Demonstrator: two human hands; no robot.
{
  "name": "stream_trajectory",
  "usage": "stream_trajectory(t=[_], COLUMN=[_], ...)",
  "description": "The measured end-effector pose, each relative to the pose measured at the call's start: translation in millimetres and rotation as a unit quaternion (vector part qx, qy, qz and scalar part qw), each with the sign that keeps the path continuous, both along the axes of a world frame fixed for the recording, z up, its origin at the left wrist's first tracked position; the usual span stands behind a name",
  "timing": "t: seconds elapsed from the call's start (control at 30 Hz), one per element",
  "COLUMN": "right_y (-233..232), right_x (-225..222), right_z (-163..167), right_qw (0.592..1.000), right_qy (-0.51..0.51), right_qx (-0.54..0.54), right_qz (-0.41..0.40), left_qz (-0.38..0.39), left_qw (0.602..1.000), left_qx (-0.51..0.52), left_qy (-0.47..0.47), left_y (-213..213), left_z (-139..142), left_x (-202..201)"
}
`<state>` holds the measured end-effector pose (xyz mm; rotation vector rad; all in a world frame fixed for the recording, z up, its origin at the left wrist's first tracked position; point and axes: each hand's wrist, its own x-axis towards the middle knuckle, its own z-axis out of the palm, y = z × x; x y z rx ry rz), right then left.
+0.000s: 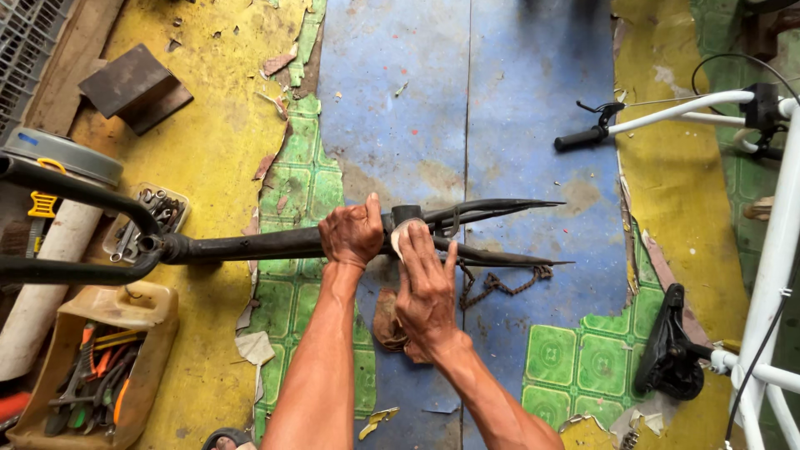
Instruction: The person scrubs a bicycle fork and frame with a small abrasive pad, then wipes the fork with a cloth. The person lifts the fork and places it against a wall near other bicycle parts.
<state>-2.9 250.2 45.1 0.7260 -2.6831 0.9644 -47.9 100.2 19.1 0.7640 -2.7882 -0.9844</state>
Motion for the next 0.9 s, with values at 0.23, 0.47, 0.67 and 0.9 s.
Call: stream_trajectory(t=[0.23, 0.47, 0.67, 0.9], right_y=[-7, 40, 45, -11], right_x=[-6, 35, 17, -13], right_z=[2, -4, 15, -2], right_qw=[0.999, 0.979, 0.979, 0.999], right_qy=[-0.029, -0.117, -0.03, -0.024], right_qx=[-0.017, -0.162, -0.184, -0.022], right_qz=[-0.018, -0.029, -0.088, -0.022], left_qz=[-0.013, -0.008, -0.008, -0.016], left_qw=[1.0, 0.999, 1.0, 1.0], left_qx=[0.004, -0.019, 0.003, 0.007], left_qy=[0.002, 0.031, 0.025, 0.016], left_y=[-1, 2, 5, 2], left_z=[0, 1, -1, -8], left_x=[-3, 4, 8, 4])
